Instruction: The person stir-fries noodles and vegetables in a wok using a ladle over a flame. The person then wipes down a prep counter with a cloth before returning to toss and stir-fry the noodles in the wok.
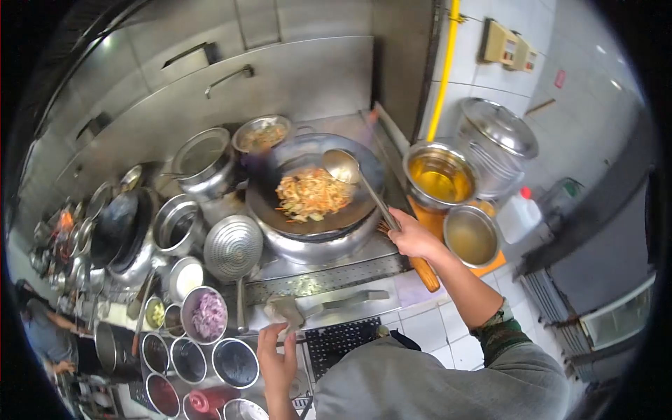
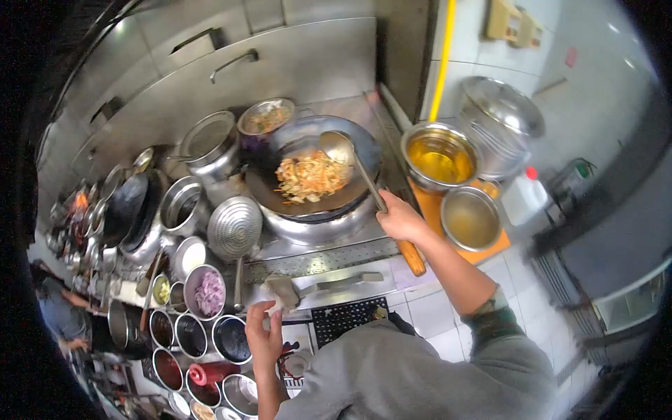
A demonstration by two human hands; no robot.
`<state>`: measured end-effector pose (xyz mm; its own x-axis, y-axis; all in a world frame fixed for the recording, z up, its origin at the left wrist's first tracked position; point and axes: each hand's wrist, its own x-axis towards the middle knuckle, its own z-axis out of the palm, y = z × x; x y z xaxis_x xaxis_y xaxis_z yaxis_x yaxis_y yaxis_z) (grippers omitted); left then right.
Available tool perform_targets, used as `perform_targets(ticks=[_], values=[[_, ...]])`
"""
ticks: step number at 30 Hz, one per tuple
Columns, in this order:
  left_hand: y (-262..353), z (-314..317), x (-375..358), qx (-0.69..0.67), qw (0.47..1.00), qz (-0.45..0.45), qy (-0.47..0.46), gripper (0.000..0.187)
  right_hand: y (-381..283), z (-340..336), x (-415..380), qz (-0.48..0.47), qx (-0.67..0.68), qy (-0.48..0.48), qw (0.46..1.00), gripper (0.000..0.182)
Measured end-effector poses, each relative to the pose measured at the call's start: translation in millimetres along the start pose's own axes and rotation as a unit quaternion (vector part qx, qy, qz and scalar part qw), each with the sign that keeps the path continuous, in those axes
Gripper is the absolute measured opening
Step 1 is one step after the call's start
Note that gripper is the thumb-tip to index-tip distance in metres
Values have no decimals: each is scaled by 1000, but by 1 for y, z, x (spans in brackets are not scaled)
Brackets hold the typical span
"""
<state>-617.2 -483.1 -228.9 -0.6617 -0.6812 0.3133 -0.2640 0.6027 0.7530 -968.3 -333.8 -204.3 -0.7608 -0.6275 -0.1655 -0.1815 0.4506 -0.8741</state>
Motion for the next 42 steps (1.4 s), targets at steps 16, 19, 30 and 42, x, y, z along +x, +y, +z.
perform_targets(ticks=[16, 19, 30, 42], values=[[30, 48, 84, 50, 994, 100, -3, 22, 10, -15, 32, -165, -188, 1, 968, 64], [25, 88, 130, 62, 986, 152, 18, 29, 16, -35, 17, -53, 81, -60, 993, 61], [-4, 149, 169, 74, 979, 192, -2, 22, 38, -126, -184, 56, 560, 77, 823, 49], [-2, 150, 169, 70, 982, 174, -34, 26, 25, -130, -295, 281, 179, 219, 917, 64]])
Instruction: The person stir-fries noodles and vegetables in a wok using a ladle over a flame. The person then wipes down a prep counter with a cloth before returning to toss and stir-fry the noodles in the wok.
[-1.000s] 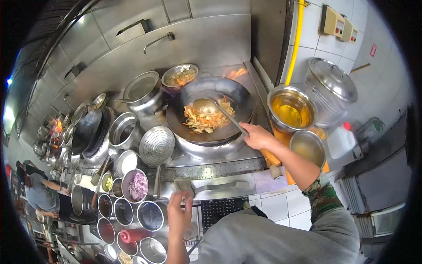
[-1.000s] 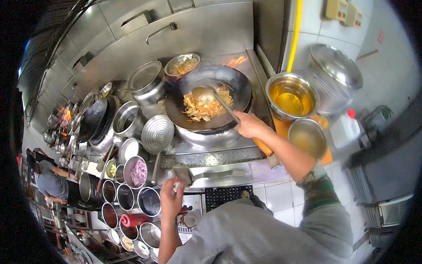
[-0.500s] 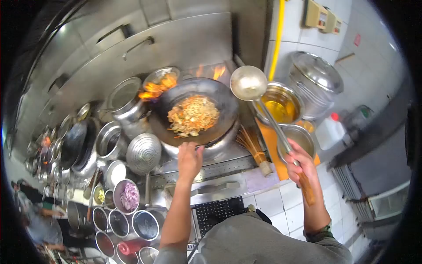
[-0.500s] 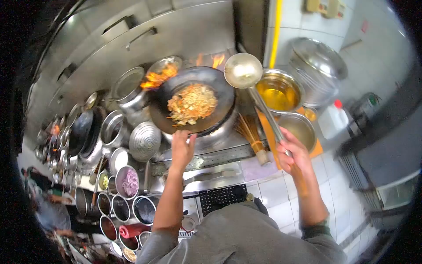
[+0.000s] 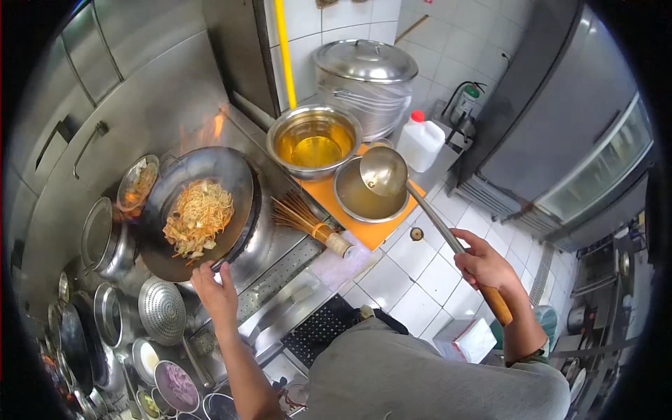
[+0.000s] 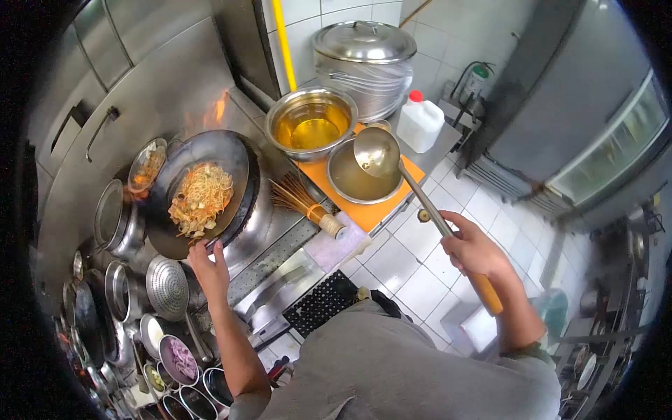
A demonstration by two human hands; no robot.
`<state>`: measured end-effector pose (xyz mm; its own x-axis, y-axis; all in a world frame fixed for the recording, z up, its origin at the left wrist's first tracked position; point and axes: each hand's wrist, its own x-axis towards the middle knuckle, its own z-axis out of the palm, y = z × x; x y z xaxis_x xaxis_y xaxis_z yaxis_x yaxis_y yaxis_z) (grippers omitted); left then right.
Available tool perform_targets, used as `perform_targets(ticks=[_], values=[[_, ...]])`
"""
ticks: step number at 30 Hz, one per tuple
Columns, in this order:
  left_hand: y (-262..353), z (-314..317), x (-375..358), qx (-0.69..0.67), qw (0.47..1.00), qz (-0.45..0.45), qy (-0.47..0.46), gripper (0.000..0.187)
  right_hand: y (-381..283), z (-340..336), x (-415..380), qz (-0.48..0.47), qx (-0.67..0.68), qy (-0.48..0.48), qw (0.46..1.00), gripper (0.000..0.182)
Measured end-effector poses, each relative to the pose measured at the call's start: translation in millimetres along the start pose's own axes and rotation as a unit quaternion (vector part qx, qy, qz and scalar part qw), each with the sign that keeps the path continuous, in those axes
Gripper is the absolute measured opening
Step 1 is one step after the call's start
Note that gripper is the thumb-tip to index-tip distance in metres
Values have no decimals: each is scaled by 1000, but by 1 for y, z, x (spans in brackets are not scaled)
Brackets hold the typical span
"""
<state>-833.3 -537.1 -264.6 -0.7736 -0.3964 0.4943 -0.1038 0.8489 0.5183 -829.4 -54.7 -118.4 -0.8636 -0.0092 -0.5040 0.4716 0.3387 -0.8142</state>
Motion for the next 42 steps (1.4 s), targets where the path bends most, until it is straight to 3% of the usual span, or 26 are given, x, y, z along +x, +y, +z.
perform_targets(ticks=[10, 12, 14, 18, 21, 23, 26, 30, 31, 33, 36, 38, 39, 40, 41, 42], values=[[-4, -1, -3, 0, 1000, 24, 15, 28, -4, 7, 3, -4, -86, 0, 996, 67], [-4, -1, -3, 7, 998, 43, 34, 29, -7, 4, 2, 6, -20, -9, 1000, 66], [0, -1, -4, -14, 1000, 8, 13, 29, -13, 3, -4, 14, 52, -21, 998, 64], [5, -3, -2, 3, 999, 30, 33, 30, -24, 1, -1, 35, 230, -93, 968, 58], [10, -10, -3, 8, 999, -25, 20, 34, -36, 13, 19, 30, 303, -214, 928, 58], [17, -14, -8, -40, 998, 14, 49, 45, -57, 41, 33, 14, 285, -253, 924, 56], [34, -30, -33, -47, 998, -11, 51, 56, -79, 92, 55, -15, 209, -262, 942, 59], [56, -49, -90, -51, 996, -76, 15, 54, -94, 169, 124, -165, -60, -289, 941, 61], [57, -50, -106, -38, 995, -88, 21, 54, -96, 186, 145, -164, -63, -306, 936, 61], [60, -53, -137, -77, 988, -134, 1, 48, -100, 227, 186, -250, -128, -270, 921, 62], [66, -58, -174, -85, 976, -202, 10, 40, -97, 281, 269, -441, -308, -146, 830, 62], [78, -68, -193, -56, 960, -272, -10, 37, -79, 306, 334, -651, -288, -110, 694, 61], [82, -71, -207, -51, 956, -290, -8, 37, -136, 290, 237, -255, -258, -310, 879, 60], [85, -72, -220, -39, 949, -314, 4, 37, -129, 292, 252, -225, -182, -383, 877, 59], [87, -72, -233, -31, 942, -333, 16, 37, -126, 280, 250, -219, -184, -374, 882, 58], [88, -72, -243, -25, 936, -350, 28, 37, -126, 265, 267, -241, -217, -409, 853, 57]])
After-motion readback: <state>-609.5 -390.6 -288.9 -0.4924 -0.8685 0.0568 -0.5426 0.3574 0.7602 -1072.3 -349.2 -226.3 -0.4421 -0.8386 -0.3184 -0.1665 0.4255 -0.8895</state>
